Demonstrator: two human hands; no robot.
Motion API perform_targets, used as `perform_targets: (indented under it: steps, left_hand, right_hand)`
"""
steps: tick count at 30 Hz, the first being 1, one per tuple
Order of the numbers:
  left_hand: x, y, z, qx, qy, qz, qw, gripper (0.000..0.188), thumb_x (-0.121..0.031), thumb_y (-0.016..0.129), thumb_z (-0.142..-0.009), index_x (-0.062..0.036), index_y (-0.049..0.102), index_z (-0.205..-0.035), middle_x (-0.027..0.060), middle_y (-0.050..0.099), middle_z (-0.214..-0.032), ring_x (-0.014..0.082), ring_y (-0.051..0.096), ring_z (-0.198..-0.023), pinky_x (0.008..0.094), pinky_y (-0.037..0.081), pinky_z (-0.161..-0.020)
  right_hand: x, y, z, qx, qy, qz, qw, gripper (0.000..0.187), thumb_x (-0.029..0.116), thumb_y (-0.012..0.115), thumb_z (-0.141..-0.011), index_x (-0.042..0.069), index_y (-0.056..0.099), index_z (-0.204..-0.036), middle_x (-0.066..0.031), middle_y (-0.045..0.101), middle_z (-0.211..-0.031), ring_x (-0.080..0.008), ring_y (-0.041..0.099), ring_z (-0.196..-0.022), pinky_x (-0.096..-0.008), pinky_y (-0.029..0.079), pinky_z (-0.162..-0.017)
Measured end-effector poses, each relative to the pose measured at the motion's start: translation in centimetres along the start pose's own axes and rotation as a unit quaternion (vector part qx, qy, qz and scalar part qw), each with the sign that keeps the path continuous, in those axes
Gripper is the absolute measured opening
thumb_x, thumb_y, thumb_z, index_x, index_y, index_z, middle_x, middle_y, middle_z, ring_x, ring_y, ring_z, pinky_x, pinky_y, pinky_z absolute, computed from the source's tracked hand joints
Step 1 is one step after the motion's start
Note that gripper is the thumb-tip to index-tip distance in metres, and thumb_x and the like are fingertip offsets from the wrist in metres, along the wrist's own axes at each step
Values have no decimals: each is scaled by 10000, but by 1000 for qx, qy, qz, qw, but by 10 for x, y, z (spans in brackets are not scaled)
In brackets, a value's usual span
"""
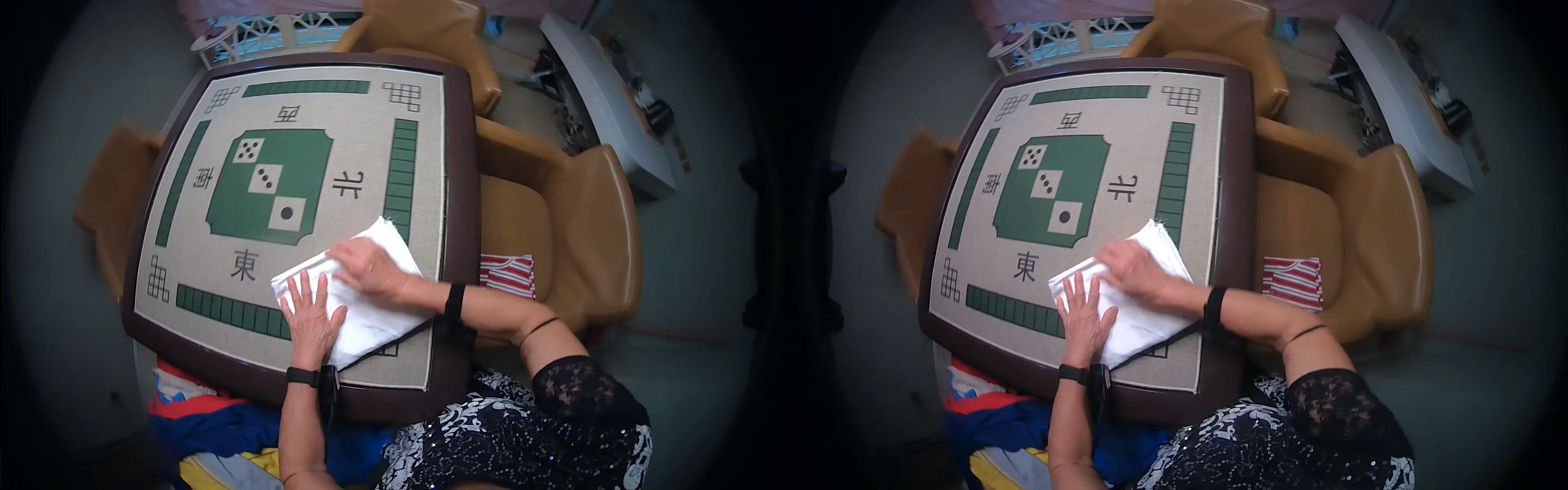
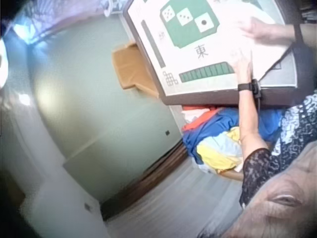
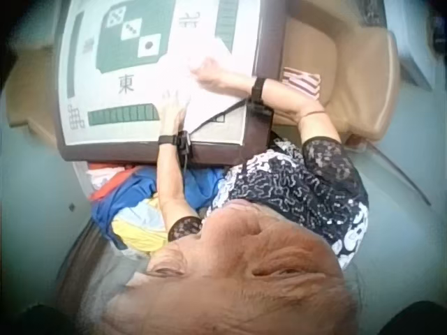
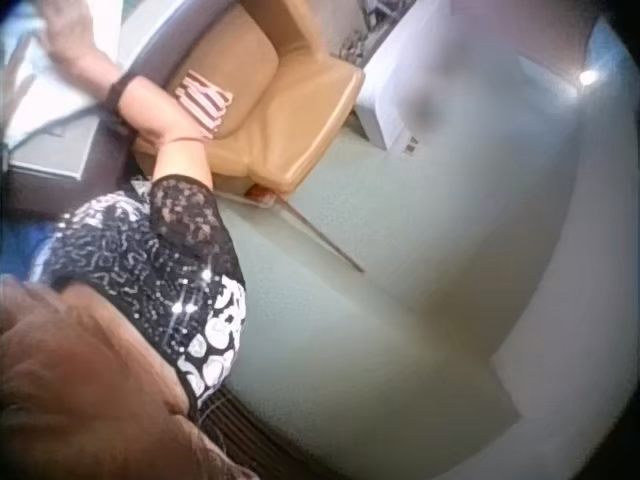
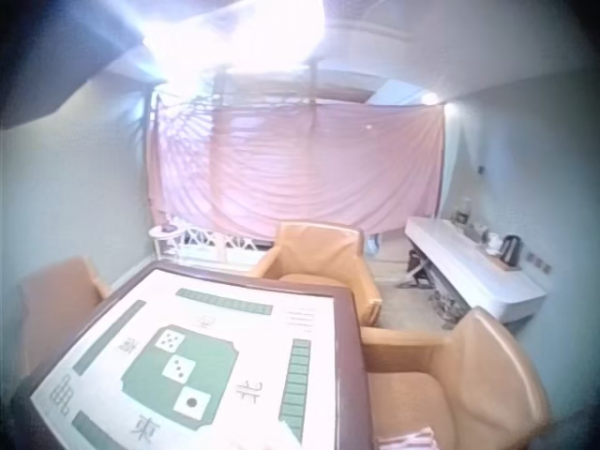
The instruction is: The person folds a striped cloth and places it on a chair, then folds a white sheet on a mahjong table, and finally folds a blue garment. The folded items are placed on the chair.
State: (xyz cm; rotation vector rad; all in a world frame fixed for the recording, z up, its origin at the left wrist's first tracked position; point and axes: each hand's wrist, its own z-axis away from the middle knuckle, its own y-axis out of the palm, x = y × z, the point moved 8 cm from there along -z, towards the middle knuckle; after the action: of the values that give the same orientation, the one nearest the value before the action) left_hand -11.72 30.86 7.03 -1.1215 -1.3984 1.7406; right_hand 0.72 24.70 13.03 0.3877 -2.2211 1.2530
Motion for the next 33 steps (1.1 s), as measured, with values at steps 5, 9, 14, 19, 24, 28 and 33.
perform_targets:
  steps: [5,9,14,19,24,28,33]
  left_hand:
    - [0,-4,0,-11,-13,31,999,687,-466,564,-771,-189,339,-1358,131,175,-1454,374,91,-1341,594,109,-1025]
    - [6,-3,3,-22,-9,41,999,710,-449,583,-764,-185,319,-1368,134,151,-1460,359,77,-1347,587,100,-1032]
    - [7,-4,3,-18,-11,54,998,726,-455,581,-760,-164,317,-1371,139,150,-1460,340,83,-1351,552,93,-1048]
    - [12,-7,4,-3,-13,51,999,729,-458,576,-758,-166,314,-1372,129,132,-1466,317,64,-1356,561,73,-1052]
    - [19,-7,4,2,-26,53,998,738,-450,570,-764,-137,301,-1376,152,150,-1457,330,70,-1354,574,91,-1039]
    - [17,-12,12,11,-42,33,998,722,-409,576,-775,-119,295,-1374,178,145,-1451,358,78,-1346,591,115,-1024]
    - [-19,3,68,22,-11,15,1000,721,-395,585,-784,-115,284,-1376,179,149,-1449,403,73,-1334,627,140,-995]
  right_hand:
    - [8,50,43,176,8,86,981,569,363,548,-809,82,411,-1284,-162,319,-1381,-311,250,-1311,-540,183,-1039]
    - [-11,34,50,209,56,163,963,568,358,548,-815,143,393,-1318,-149,238,-1431,-311,173,-1340,-533,107,-1064]
    - [-34,18,62,206,102,181,956,582,340,524,-828,184,339,-1357,-131,181,-1453,-296,109,-1356,-537,70,-1067]
    - [-38,13,68,170,98,178,964,576,320,520,-827,195,336,-1359,-119,186,-1454,-290,110,-1357,-553,61,-1061]
    - [-38,10,68,150,90,184,967,563,296,519,-819,190,356,-1347,-114,199,-1451,-288,118,-1355,-555,69,-1060]
    - [-36,13,66,155,95,173,968,549,283,508,-825,182,364,-1345,-125,194,-1452,-294,117,-1357,-544,68,-1063]
    - [-39,9,70,130,74,171,974,539,282,506,-823,151,382,-1331,-140,201,-1447,-308,122,-1354,-551,94,-1057]
